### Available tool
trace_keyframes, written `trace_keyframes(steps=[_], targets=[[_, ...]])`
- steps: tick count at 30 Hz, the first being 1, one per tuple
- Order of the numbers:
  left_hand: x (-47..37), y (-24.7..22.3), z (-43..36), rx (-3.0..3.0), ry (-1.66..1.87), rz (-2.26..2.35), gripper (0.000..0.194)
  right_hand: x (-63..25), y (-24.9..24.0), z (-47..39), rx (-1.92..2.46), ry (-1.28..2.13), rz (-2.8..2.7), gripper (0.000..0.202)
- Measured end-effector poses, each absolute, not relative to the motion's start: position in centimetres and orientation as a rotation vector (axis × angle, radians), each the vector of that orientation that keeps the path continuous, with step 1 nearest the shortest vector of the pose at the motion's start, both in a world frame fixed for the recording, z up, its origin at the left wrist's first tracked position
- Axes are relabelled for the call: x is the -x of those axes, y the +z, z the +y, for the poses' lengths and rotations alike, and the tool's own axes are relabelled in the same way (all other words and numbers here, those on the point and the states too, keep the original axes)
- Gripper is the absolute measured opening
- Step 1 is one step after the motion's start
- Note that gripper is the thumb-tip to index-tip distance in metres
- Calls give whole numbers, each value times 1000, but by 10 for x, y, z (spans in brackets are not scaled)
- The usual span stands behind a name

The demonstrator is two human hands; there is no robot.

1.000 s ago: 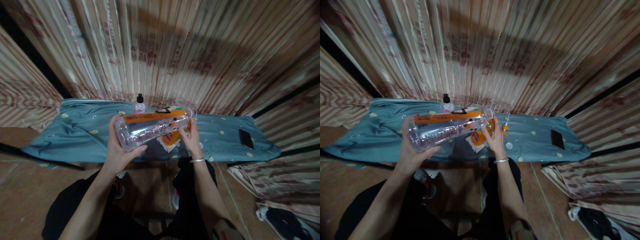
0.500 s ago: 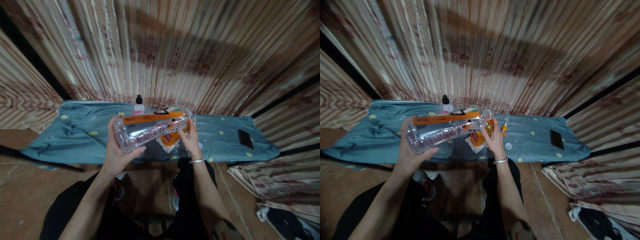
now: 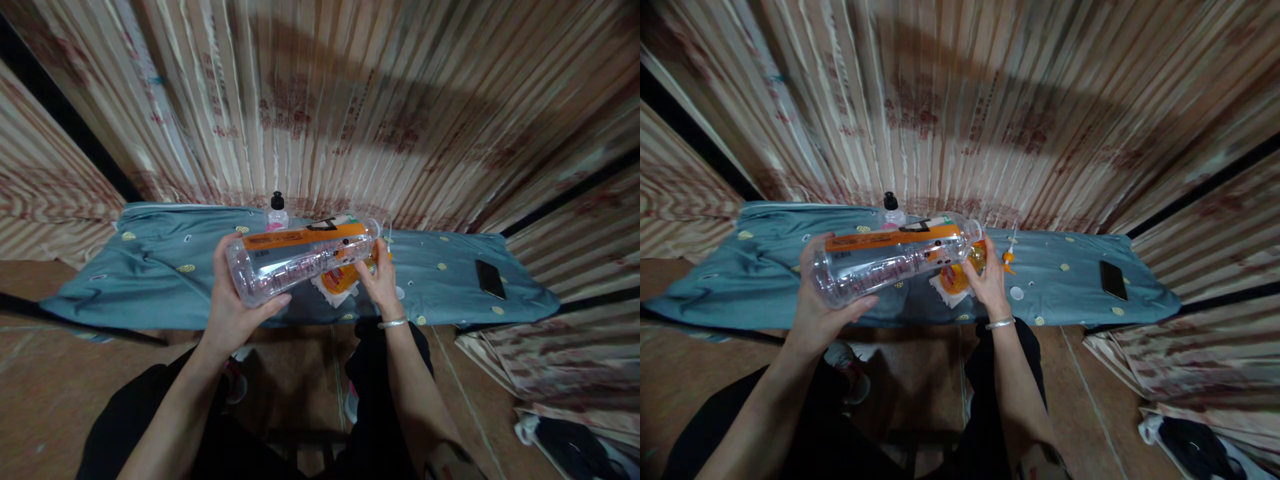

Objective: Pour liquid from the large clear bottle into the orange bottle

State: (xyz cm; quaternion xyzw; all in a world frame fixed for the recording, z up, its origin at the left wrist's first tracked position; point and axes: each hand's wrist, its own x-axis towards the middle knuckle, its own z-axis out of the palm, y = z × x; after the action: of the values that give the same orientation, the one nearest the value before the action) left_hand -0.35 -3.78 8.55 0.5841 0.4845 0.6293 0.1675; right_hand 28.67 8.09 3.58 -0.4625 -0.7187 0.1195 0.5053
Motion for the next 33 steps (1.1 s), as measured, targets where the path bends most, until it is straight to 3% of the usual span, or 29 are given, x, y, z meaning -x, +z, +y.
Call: trace_keyframes(steps=[33], targets=[[4, 87, -37, -1782, 1866, 1365, 100, -286, 36, 81, 1132, 315, -1725, 71]])
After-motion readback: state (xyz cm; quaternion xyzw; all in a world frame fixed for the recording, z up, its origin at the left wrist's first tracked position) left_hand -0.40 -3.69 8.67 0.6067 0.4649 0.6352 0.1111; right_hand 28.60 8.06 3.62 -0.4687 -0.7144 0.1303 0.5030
